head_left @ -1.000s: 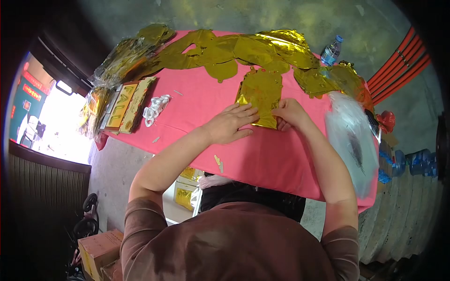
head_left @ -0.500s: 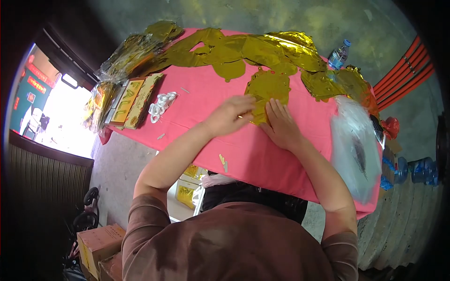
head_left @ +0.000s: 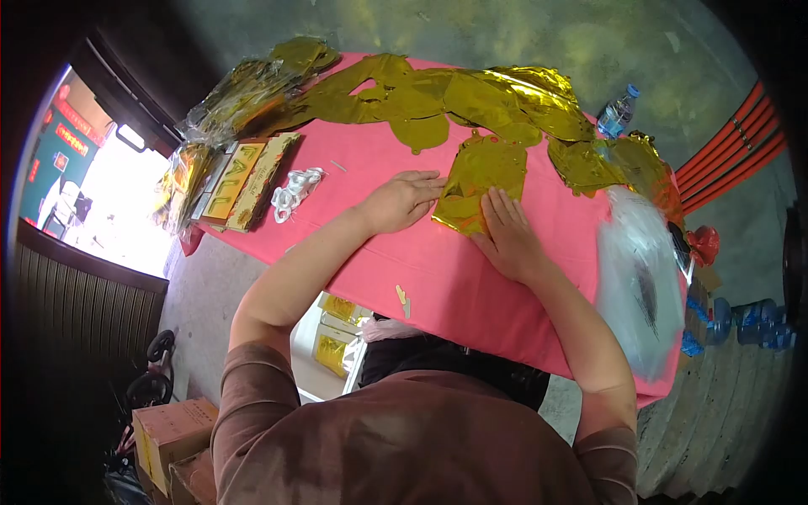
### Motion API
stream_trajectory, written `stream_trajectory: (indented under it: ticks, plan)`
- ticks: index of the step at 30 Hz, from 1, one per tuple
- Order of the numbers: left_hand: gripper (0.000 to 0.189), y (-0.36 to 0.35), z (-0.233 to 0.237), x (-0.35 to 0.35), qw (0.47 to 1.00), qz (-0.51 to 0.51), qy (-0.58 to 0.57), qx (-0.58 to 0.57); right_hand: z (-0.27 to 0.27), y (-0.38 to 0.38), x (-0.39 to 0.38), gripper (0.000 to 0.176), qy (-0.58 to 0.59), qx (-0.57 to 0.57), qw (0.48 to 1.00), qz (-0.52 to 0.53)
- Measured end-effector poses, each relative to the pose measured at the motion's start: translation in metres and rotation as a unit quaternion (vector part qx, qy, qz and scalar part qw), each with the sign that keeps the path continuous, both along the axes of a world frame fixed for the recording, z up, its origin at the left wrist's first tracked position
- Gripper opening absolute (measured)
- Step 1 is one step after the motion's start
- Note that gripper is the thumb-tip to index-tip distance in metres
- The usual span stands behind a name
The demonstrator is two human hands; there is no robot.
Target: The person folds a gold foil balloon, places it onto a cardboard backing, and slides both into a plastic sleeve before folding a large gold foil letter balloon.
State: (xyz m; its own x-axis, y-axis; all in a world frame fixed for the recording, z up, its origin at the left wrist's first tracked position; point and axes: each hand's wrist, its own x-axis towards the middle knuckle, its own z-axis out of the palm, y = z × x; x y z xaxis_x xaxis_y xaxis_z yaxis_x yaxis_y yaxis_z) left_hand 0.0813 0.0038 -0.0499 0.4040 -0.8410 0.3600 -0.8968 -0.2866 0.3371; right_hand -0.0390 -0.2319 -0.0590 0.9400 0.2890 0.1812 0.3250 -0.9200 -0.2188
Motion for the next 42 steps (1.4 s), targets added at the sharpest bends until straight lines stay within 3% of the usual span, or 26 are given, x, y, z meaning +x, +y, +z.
stream_trajectory:
  ticks: [6,12,14,17,21,23,30,38,42]
  plan:
    - [0.033,-0.003,0.005,0.003,0.998,-0.023,-0.035,0.049,0.0,0.0,0.0,0.066,-0.003,-0.004,1.0,-0.004]
    - [0.034,-0.011,0.006,0.009,0.997,-0.033,0.07,-0.026,0.002,0.001,-0.001,0.064,-0.016,0.02,1.0,-0.004]
    - [0.04,-0.016,0.005,0.01,0.913,-0.02,0.399,-0.084,0.0,0.001,-0.001,0.064,-0.022,0.015,1.0,-0.003]
    - [0.051,-0.021,0.015,0.007,0.916,0.058,0.395,-0.037,0.001,0.001,0.0,0.064,-0.022,0.002,1.0,-0.002]
    - [0.063,-0.024,0.009,-0.001,0.925,0.035,0.368,-0.086,0.001,0.0,0.0,0.07,-0.014,-0.007,1.0,-0.005]
    - [0.074,-0.021,0.018,-0.003,0.906,0.025,0.414,-0.081,0.002,0.001,0.0,0.07,-0.012,-0.01,1.0,-0.007]
    - [0.077,-0.019,0.021,0.003,0.916,-0.042,0.395,-0.053,0.001,0.001,0.0,0.068,-0.018,-0.02,0.999,-0.017]
    - [0.059,-0.042,-0.001,0.004,0.899,0.1,0.396,-0.156,0.002,0.002,-0.001,0.07,-0.013,-0.013,1.0,-0.008]
    - [0.054,-0.053,0.001,0.005,0.887,0.154,0.412,-0.143,-0.002,0.001,-0.001,0.071,-0.023,-0.01,1.0,-0.012]
